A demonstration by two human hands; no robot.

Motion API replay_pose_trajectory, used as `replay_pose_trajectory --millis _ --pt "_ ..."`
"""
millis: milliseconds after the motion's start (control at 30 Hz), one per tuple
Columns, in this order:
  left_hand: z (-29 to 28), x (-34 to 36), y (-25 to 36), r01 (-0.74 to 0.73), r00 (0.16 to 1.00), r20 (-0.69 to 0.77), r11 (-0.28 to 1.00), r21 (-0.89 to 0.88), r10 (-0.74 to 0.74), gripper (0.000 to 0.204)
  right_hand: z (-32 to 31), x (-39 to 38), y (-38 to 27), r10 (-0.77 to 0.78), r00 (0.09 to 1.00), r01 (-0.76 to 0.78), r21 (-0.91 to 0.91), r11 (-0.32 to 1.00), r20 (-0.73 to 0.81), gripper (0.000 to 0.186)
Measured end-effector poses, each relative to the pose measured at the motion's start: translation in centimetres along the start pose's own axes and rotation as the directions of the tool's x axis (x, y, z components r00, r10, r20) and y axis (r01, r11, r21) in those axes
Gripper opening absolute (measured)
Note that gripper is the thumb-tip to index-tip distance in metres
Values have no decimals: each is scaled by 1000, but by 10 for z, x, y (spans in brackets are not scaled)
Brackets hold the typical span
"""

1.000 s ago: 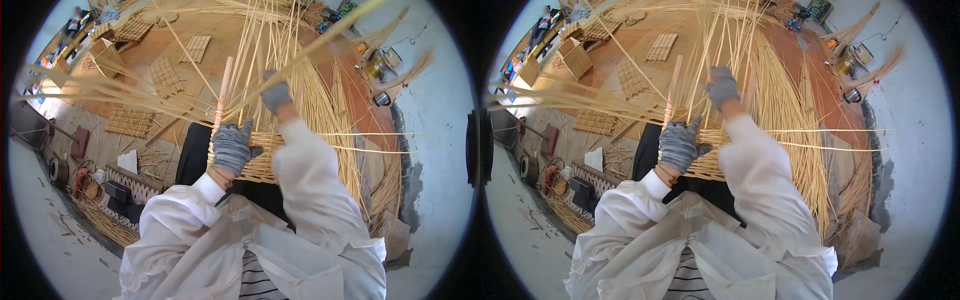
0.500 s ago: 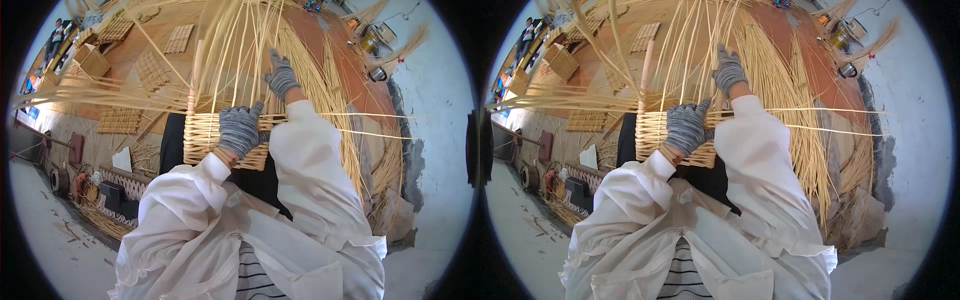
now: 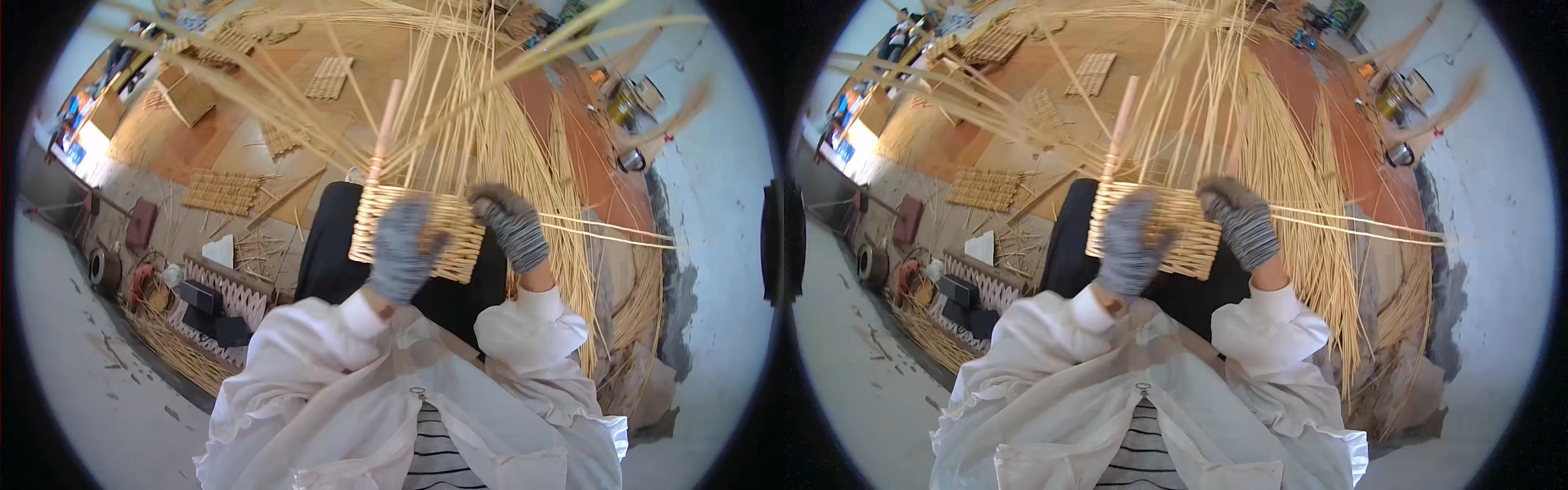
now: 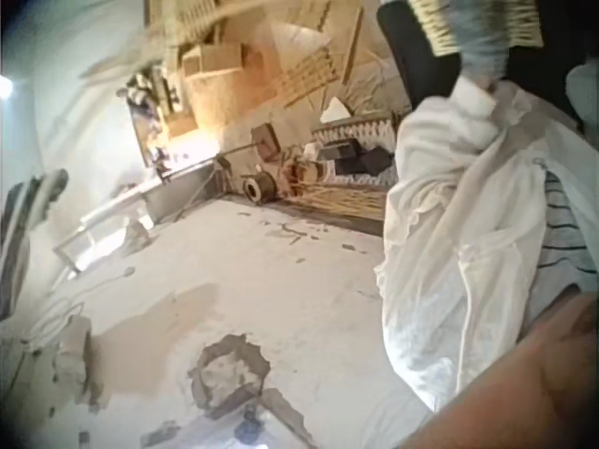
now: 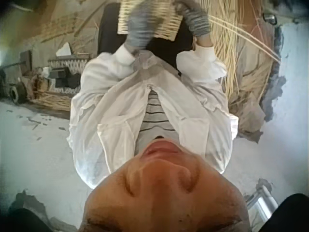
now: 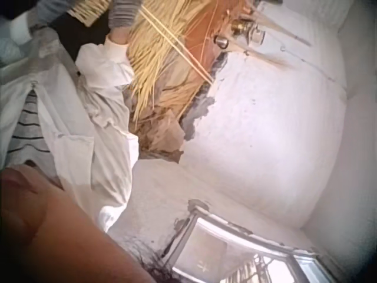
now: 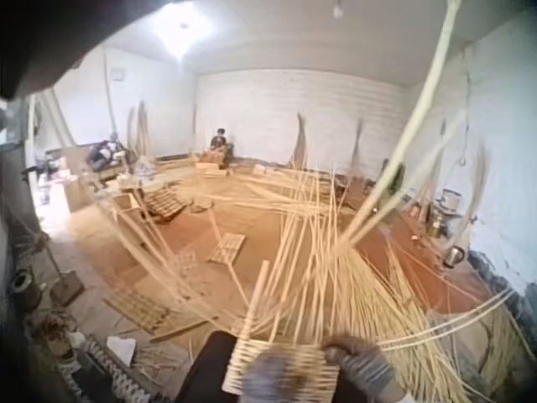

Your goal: The person is weaving a wicker basket using long flexible wooden strips.

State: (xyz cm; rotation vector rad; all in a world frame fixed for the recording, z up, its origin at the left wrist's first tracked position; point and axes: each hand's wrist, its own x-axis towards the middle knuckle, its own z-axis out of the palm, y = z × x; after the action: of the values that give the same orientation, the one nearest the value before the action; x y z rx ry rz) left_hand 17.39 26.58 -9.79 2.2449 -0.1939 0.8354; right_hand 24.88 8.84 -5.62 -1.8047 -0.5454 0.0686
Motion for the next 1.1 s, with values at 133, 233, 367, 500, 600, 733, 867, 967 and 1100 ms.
replay_pose_trajectory --millis 133,233,367,500,600,733,867,967,1100 --pt "-11 -7 -87 372 834 -264 847 -378 -484 39 72 10 -26 246 953 -248 -9 969 180 16" --pt "-21 12 -83 672 732 20 716 -189 -681 30 146 53 -48 -416 886 445 -619 647 204 27" --pt "-13 -4 -93 548 758 -251 797 -253 -601 29 182 79 -102 -179 826 559 -734 386 535 32" --pt "-21 10 -79 620 731 -113 724 -303 -673 47 154 120 -89 -53 905 394 -787 475 421 33" --pt "-18 11 -78 545 756 -164 748 -378 -633 70 162 102 -93 -264 889 455 -786 419 374 26" --pt "-5 -1 -88 559 742 -164 735 -383 -650 66 132 60 -51 -344 927 376 -350 858 152 10" --pt "-12 5 -91 517 745 -130 690 -507 -654 66 66 28 35 276 960 -231 404 885 -55 14" --pt "-29 19 -111 576 796 106 692 -435 -596 58 61 23 46 652 743 -418 658 627 -150 16" --pt "-33 54 -130 783 591 477 604 -146 -651 65 54 40 28 479 877 -388 537 749 -34 21"
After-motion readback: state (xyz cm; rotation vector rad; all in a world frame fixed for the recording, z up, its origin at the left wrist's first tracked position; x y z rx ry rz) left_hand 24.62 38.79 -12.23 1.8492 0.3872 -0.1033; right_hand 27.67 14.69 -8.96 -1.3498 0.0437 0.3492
